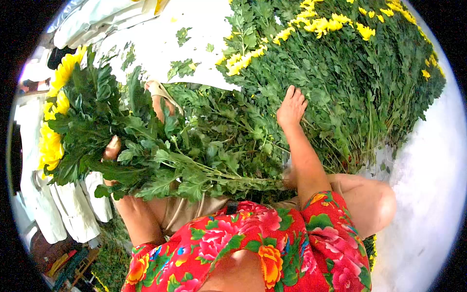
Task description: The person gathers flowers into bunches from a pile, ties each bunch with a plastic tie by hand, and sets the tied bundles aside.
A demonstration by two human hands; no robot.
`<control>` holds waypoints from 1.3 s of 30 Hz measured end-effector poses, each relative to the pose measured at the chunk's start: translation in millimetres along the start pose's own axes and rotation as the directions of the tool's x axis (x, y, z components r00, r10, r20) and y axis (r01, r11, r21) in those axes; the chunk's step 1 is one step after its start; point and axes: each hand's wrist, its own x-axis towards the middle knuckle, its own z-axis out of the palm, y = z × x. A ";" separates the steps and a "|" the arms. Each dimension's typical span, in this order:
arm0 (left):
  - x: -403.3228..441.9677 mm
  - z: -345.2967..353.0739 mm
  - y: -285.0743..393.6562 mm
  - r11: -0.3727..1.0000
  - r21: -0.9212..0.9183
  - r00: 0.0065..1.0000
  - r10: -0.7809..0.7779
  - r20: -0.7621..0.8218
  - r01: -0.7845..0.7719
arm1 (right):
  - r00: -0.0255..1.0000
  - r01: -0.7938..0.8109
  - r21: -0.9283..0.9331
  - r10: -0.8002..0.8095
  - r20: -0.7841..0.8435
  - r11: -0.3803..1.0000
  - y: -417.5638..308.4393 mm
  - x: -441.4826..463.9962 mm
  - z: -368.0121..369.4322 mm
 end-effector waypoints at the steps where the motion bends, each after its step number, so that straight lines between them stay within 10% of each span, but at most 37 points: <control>1: 0.0 0.8 0.0 1.000 0.001 1.000 0.001 0.000 -0.001 | 0.999 -0.030 -0.020 0.030 0.033 0.999 -2.0 2.2 -1.0; 5: -1.1 4.7 -0.6 1.000 -0.003 1.000 0.001 0.004 -0.001 | 0.963 0.000 0.090 -0.024 0.269 0.996 4.5 19.6 -0.2; 17: 3.2 12.3 1.5 0.999 -0.010 0.999 0.048 -0.014 -0.048 | 0.991 -0.042 0.317 -0.002 0.137 0.947 4.1 19.9 -32.0; 18: 34.8 -32.3 -32.7 0.972 -0.145 0.939 0.219 0.264 -0.186 | 0.991 -0.038 0.340 -0.007 0.132 0.940 -3.6 24.0 -53.6; 22: 44.1 -35.9 -62.3 0.849 0.055 0.837 0.505 0.209 -0.526 | 0.978 0.198 0.457 -0.142 -0.156 0.867 -35.8 45.8 -125.9; 25: 39.4 -13.3 -57.7 0.796 0.121 0.805 0.583 0.106 -0.593 | 0.976 0.130 0.905 -0.211 -0.046 0.405 -67.4 35.7 -217.6; 27: 31.9 3.8 -45.6 0.814 0.172 0.830 0.556 0.045 -0.555 | 0.951 0.265 0.888 -0.251 -0.178 0.376 -86.3 20.1 -243.2; 32: 56.5 6.8 -56.5 0.114 0.652 0.427 0.836 0.345 -0.750 | 0.787 0.608 0.665 -0.440 -0.432 0.433 -131.6 -29.1 -247.4; 34: 48.8 27.9 -51.4 0.827 -0.217 0.777 0.562 0.283 -0.519 | 0.824 0.466 0.870 -0.437 -0.360 0.163 -168.1 -39.8 -255.8; 35: 44.9 38.5 -48.5 0.796 -0.573 0.894 0.383 0.231 -0.193 | 0.828 0.424 0.900 -0.446 -0.340 0.102 -184.5 -47.3 -261.3; 39: 21.9 49.5 -32.4 0.736 -0.677 0.956 0.220 0.194 -0.032 | 0.786 0.502 0.830 -0.528 -0.322 0.242 -202.2 -53.5 -269.3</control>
